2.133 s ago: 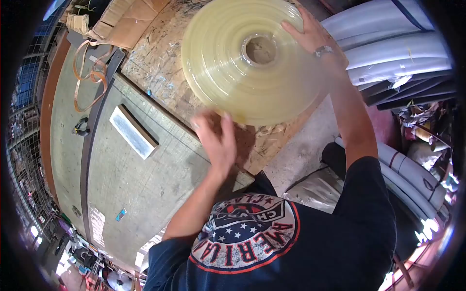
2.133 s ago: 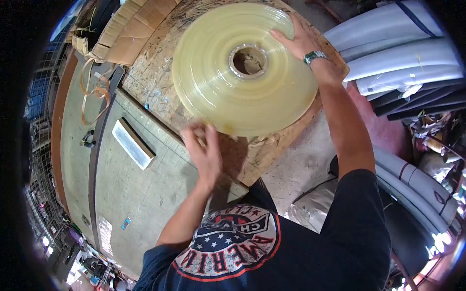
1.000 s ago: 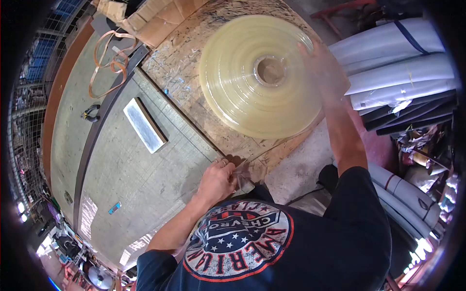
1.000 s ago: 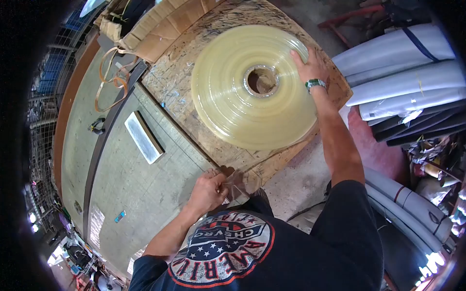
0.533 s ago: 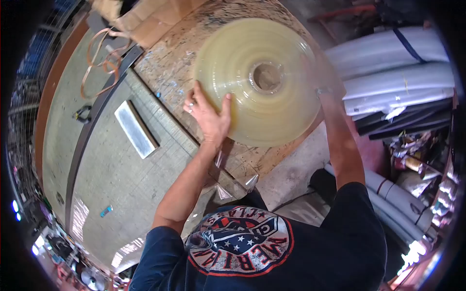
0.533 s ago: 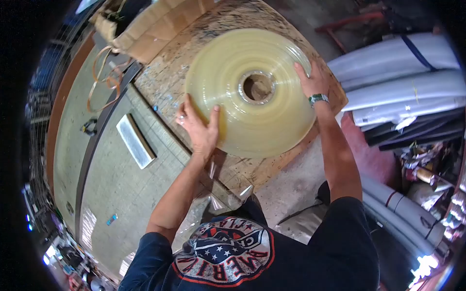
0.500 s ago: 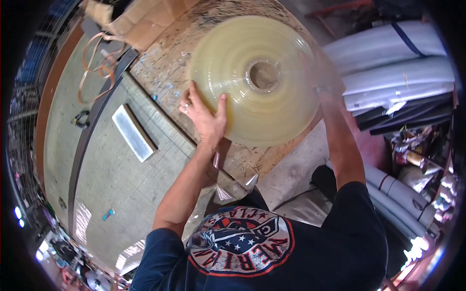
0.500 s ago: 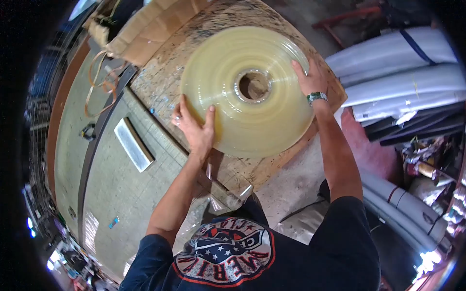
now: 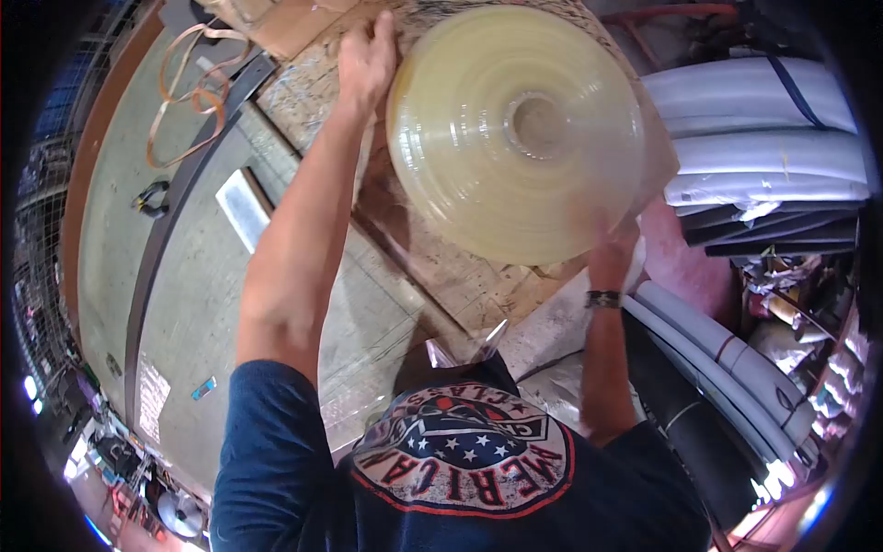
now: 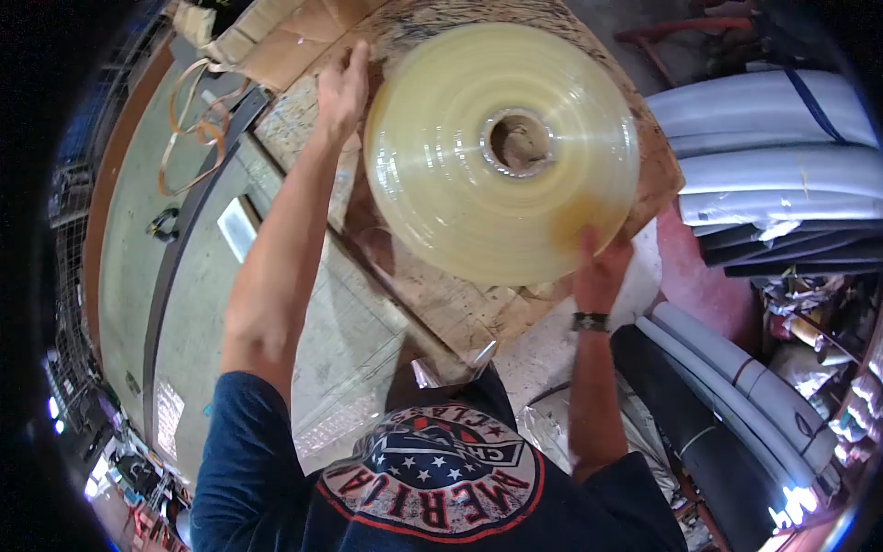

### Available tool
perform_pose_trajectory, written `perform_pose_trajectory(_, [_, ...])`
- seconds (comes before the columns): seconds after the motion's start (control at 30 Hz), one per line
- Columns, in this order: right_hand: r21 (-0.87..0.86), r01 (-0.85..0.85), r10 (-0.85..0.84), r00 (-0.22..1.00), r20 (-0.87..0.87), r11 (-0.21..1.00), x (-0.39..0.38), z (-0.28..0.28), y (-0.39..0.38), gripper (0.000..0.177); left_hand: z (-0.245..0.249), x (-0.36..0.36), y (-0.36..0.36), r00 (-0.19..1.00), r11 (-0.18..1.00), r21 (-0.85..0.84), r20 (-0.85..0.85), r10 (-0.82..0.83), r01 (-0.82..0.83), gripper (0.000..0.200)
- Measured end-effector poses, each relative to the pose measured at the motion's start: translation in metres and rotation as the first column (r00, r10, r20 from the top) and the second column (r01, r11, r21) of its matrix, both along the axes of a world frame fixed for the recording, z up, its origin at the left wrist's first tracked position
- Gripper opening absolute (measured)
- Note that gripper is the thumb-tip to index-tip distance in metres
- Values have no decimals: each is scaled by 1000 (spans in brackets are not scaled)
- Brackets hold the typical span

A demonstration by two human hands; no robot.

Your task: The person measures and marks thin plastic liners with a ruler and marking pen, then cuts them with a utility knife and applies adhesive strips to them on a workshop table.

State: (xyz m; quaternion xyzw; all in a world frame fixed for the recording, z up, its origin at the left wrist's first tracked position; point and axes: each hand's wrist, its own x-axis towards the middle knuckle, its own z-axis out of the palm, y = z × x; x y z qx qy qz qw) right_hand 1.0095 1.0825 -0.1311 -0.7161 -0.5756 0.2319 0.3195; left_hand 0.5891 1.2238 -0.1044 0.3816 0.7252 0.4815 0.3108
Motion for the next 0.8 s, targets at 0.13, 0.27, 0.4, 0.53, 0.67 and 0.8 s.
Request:
perform_pose_trajectory(0.13, [83, -37, 56, 967, -249, 996, 34, 7, 67, 59, 38, 32, -144, 929, 933, -97, 172, -327, 347, 86])
perform_pose_trajectory(0.27, [127, -72, 74, 997, -6, 989, -8, 51, 133, 67, 7, 65, -240, 780, 910, -188, -469, -413, 369, 81])
perform_pose_trajectory(0.4, [81, -147, 129, 972, 196, 986, 2, 45, 178, 78, 33, 70, -275, 704, 862, -165, -514, -490, 479, 31])
perform_pose_trajectory(0.53, [65, -195, 168, 942, 291, 979, 18, 24, 211, 83, 94, 60, -335, 727, 901, -164, -540, -423, 402, 14])
perform_pose_trajectory(0.67, [-38, -254, 252, 911, 328, 967, 11, 15, 223, 87, 74, 32, -414, 688, 849, -454, -526, -501, 272, 10])
perform_pose_trajectory(0.8, [-137, -323, 349, 899, 264, 936, -2, 15, 239, 91, 94, 11, -439, 749, 648, -711, -265, -608, 274, 23])
